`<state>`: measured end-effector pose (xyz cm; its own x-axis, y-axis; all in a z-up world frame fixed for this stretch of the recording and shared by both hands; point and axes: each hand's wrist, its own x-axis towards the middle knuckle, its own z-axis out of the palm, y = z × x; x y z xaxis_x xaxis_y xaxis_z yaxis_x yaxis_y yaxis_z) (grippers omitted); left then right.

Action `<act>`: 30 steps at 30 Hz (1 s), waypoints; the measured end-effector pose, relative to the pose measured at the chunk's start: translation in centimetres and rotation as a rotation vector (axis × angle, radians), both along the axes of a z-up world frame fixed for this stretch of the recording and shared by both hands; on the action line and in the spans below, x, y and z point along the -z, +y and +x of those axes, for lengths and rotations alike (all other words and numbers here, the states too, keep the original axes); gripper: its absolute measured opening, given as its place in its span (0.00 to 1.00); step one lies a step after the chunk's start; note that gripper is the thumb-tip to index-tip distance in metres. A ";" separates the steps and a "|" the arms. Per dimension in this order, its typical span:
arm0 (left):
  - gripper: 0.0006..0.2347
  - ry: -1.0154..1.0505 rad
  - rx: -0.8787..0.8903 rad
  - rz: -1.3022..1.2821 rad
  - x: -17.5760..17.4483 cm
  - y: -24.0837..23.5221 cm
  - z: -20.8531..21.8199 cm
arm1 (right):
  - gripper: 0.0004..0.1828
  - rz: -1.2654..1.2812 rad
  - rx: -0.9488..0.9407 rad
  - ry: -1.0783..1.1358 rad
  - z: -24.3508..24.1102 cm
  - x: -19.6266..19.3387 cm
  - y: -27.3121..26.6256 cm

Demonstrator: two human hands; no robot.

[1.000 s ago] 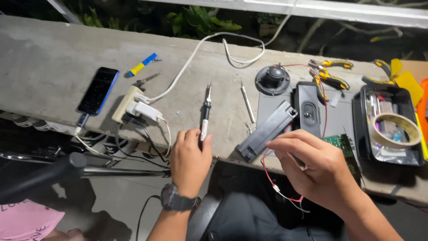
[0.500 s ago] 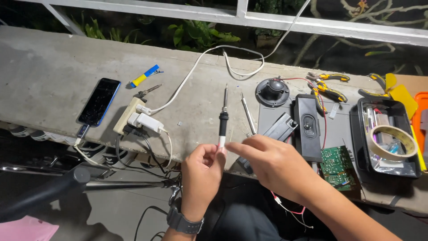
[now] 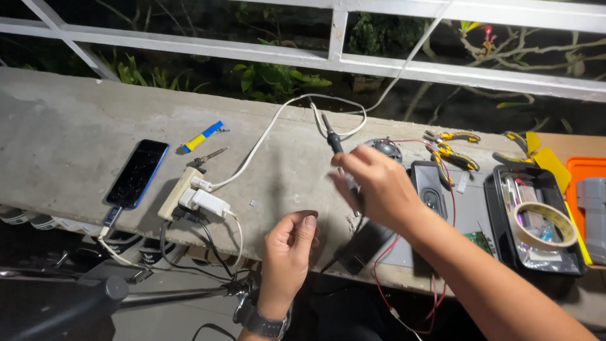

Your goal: The person uses a soldering iron to solder wires connected to a circuit board. They twist the wire ends together, apply solder, and then inspect the connection.

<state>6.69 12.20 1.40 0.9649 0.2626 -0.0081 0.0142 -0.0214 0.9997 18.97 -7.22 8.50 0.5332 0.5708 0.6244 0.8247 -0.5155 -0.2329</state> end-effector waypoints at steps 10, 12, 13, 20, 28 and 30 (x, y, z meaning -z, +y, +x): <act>0.09 -0.271 -0.026 0.339 5.0 0.5 3.1 | 0.15 0.189 0.115 0.394 13.3 3.4 3.3; 0.10 -0.289 0.014 0.431 5.2 0.4 2.8 | 0.15 0.151 0.097 0.339 15.5 4.7 3.6; 0.10 -0.286 0.014 0.429 5.3 0.4 2.9 | 0.15 0.149 0.096 0.341 15.9 4.8 3.9; 0.08 -0.371 -0.035 0.463 5.7 0.2 3.0 | 0.15 0.005 0.065 0.303 16.7 4.8 4.7; 0.07 -0.360 -0.031 0.484 5.6 0.2 2.8 | 0.17 0.029 0.046 0.241 16.3 4.4 4.0; 0.07 -0.356 -0.032 0.480 5.8 0.2 2.8 | 0.15 -0.002 0.034 0.259 16.3 4.7 4.4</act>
<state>9.48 12.42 -4.40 0.8780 0.1854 0.4414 -0.3122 -0.4773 0.8214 35.32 -2.78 3.80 0.6943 0.5510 0.4631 0.7196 -0.5429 -0.4329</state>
